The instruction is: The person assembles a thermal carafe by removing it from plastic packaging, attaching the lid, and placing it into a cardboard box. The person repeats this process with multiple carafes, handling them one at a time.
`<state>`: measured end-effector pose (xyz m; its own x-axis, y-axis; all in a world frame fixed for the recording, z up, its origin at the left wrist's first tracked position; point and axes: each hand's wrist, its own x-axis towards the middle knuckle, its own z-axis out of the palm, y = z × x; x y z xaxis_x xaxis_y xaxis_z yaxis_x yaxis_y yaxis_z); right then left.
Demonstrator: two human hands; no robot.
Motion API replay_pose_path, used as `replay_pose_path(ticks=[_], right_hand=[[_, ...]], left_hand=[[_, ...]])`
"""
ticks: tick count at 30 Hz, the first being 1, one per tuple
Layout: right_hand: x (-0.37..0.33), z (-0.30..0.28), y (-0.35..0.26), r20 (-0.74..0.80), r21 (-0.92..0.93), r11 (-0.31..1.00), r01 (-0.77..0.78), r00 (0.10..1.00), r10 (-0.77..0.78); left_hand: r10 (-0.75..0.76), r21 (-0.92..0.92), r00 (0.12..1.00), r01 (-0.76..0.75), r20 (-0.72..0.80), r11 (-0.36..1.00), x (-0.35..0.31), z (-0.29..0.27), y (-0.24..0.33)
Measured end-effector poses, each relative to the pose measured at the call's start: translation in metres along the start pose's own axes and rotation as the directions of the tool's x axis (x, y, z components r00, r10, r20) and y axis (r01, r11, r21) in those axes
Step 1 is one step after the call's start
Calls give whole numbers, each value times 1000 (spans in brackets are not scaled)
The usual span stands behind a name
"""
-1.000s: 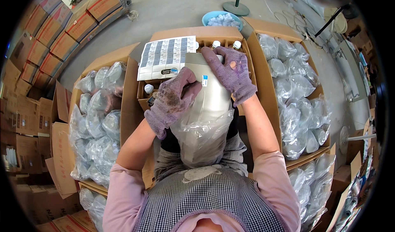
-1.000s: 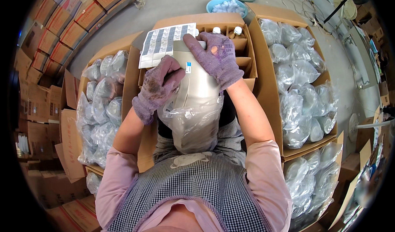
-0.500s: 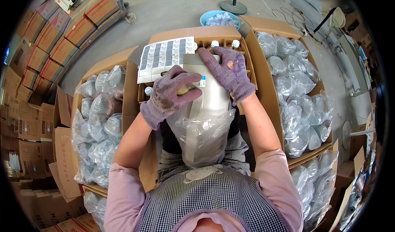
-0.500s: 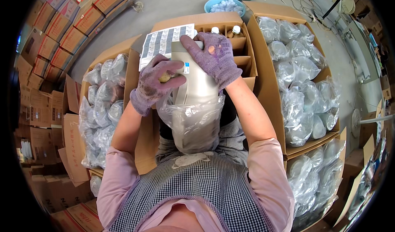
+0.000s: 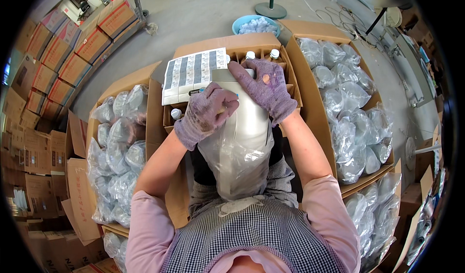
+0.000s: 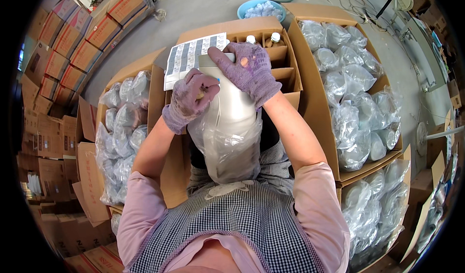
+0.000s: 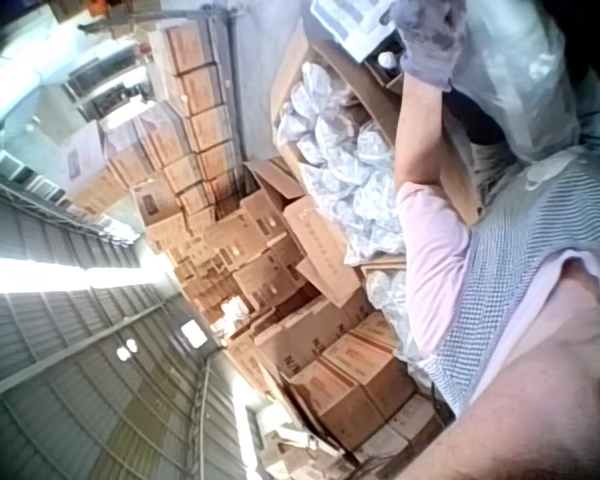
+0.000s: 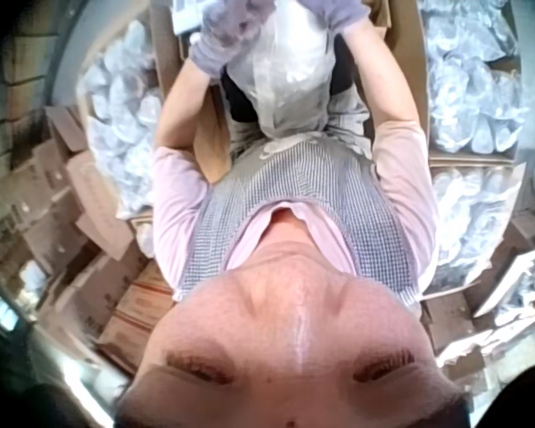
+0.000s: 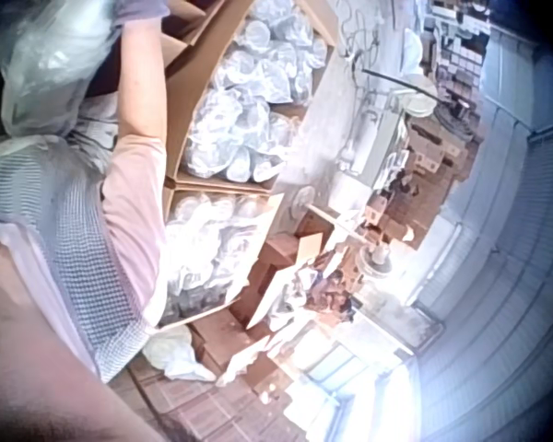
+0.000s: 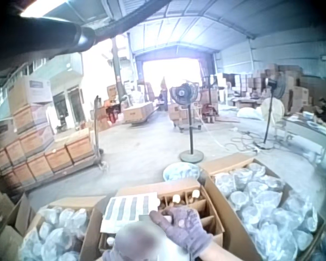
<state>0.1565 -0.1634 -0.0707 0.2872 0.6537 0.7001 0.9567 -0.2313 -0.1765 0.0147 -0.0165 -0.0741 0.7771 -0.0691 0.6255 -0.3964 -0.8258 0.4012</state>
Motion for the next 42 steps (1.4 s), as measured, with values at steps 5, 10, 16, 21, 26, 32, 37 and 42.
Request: replay_pose_path(ticks=[5, 10, 16, 21, 26, 32, 37, 42], right_hand=[[-3, 2, 5, 9, -35, 999, 28, 1000, -27], [-2, 0, 3, 65, 0, 1000, -19, 998, 19], [1, -3, -1, 41, 81, 996, -46, 998, 42], [10, -10, -11, 120, 321, 870, -374, 927, 355], [11, -14, -17, 114, 340, 810, -478, 876, 469], [9, -20, -19, 129, 348, 773, -530, 844, 521], [12, -9, -17, 149, 375, 752, -543, 836, 529], [14, -12, -18, 177, 369, 723, -585, 807, 563]], left_hand=[[-158, -174, 987, 149, -41, 973, 4, 2, 5], [-283, -241, 957, 260, -63, 935, 4, 2, 9], [-486, -341, 872, 439, -63, 831, 1, 4, 12], [-715, -650, 679, 620, 163, 440, 7, -8, 25], [-801, -848, 597, 402, -42, 345, -22, -25, -9], [-471, 355, 754, 640, -457, 681, -195, 4, -146], [-628, 334, 644, 765, -437, 551, -269, 55, -177], [-920, -586, 381, 727, -88, 357, -288, 46, -181]])
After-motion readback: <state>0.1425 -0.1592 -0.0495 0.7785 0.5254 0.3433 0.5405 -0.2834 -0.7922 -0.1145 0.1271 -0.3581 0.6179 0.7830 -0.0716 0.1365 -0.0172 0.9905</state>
